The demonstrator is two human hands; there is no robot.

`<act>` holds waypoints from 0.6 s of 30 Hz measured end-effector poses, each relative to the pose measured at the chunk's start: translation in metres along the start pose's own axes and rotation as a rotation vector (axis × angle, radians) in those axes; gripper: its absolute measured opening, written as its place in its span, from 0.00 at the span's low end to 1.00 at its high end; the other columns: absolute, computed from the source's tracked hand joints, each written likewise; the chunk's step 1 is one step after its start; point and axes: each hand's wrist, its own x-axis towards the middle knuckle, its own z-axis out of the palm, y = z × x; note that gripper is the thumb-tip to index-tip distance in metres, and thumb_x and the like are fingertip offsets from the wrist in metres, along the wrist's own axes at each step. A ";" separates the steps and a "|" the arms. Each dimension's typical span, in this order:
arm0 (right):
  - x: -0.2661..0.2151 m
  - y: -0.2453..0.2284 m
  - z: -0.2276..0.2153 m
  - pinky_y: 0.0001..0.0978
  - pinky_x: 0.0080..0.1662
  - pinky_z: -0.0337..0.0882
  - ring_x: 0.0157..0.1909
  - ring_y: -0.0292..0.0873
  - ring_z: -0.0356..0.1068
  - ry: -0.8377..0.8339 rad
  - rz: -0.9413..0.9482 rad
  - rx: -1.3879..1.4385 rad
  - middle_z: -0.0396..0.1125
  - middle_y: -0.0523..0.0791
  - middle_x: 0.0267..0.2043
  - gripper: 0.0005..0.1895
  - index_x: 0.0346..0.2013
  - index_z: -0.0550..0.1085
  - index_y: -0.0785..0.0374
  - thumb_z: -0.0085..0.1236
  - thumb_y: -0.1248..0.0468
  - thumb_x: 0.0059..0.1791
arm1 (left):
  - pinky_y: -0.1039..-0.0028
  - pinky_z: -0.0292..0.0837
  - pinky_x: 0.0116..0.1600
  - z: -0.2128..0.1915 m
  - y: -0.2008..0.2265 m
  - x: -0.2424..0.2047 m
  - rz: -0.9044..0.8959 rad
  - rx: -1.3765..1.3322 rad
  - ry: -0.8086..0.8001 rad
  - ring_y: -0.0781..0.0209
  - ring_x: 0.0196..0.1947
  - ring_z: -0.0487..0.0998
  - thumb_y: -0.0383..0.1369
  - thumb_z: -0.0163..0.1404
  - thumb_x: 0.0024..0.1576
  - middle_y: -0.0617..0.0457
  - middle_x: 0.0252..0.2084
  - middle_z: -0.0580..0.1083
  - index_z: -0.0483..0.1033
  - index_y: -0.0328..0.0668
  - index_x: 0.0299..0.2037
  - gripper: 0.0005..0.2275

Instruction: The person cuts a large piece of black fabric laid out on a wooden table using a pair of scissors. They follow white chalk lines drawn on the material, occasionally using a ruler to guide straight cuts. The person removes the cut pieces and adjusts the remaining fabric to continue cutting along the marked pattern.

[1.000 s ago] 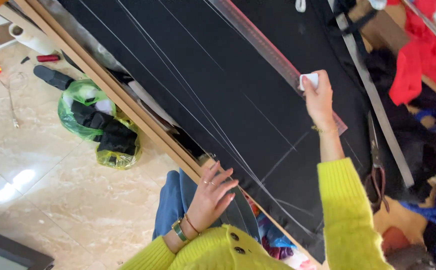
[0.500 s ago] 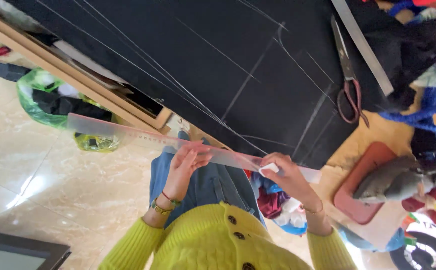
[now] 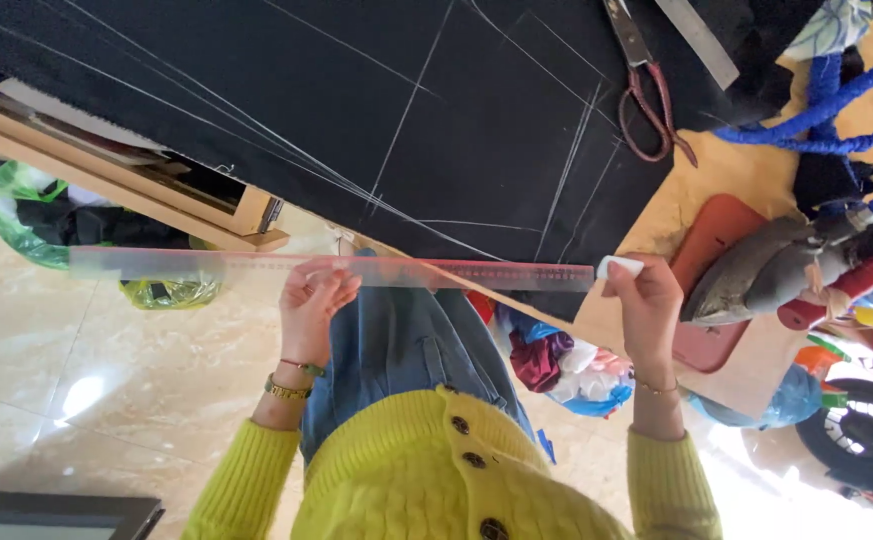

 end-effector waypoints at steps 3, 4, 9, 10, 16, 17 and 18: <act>-0.002 -0.010 0.012 0.36 0.47 0.76 0.34 0.41 0.75 -0.040 0.038 -0.005 0.72 0.51 0.32 0.06 0.45 0.76 0.71 0.62 0.74 0.53 | 0.68 0.85 0.45 0.008 0.010 -0.001 0.058 -0.004 -0.007 0.49 0.40 0.86 0.26 0.56 0.59 0.45 0.41 0.81 0.71 0.42 0.50 0.11; -0.003 -0.012 0.015 0.39 0.49 0.76 0.38 0.46 0.77 -0.084 0.001 -0.077 0.73 0.52 0.36 0.08 0.45 0.76 0.71 0.63 0.75 0.52 | 0.68 0.85 0.45 0.009 0.012 -0.001 0.086 0.028 -0.009 0.49 0.40 0.86 0.26 0.56 0.60 0.45 0.41 0.81 0.71 0.42 0.50 0.11; 0.003 -0.017 0.029 0.31 0.45 0.74 0.37 0.42 0.76 -0.235 -0.193 -0.433 0.76 0.42 0.37 0.06 0.42 0.82 0.57 0.66 0.68 0.51 | 0.69 0.85 0.44 0.006 0.017 0.005 0.140 0.094 -0.024 0.50 0.39 0.86 0.25 0.57 0.60 0.44 0.40 0.81 0.71 0.40 0.51 0.11; 0.005 -0.012 0.031 0.33 0.44 0.73 0.35 0.43 0.75 -0.249 -0.294 -0.473 0.75 0.41 0.35 0.05 0.41 0.82 0.56 0.67 0.67 0.51 | 0.70 0.85 0.44 0.003 0.015 0.009 0.157 0.121 -0.027 0.51 0.39 0.86 0.25 0.56 0.60 0.45 0.40 0.81 0.71 0.42 0.51 0.11; 0.011 -0.011 0.037 0.36 0.44 0.71 0.33 0.46 0.73 -0.301 -0.503 -0.609 0.70 0.42 0.29 0.02 0.38 0.82 0.54 0.68 0.63 0.50 | 0.70 0.85 0.44 0.014 0.041 0.004 0.215 0.208 -0.048 0.51 0.39 0.86 0.24 0.55 0.60 0.45 0.39 0.80 0.71 0.41 0.51 0.11; 0.013 -0.008 0.036 0.37 0.44 0.71 0.33 0.47 0.72 -0.319 -0.518 -0.642 0.69 0.43 0.28 0.02 0.37 0.82 0.55 0.67 0.63 0.51 | 0.69 0.85 0.45 0.014 0.043 0.004 0.229 0.218 -0.055 0.50 0.39 0.86 0.24 0.55 0.61 0.45 0.39 0.80 0.71 0.41 0.51 0.11; 0.013 -0.011 0.036 0.37 0.44 0.71 0.33 0.47 0.72 -0.317 -0.518 -0.642 0.69 0.43 0.28 0.02 0.37 0.82 0.55 0.67 0.63 0.51 | 0.69 0.85 0.45 0.014 0.046 0.005 0.229 0.218 -0.057 0.50 0.39 0.86 0.24 0.55 0.61 0.45 0.39 0.80 0.71 0.41 0.51 0.11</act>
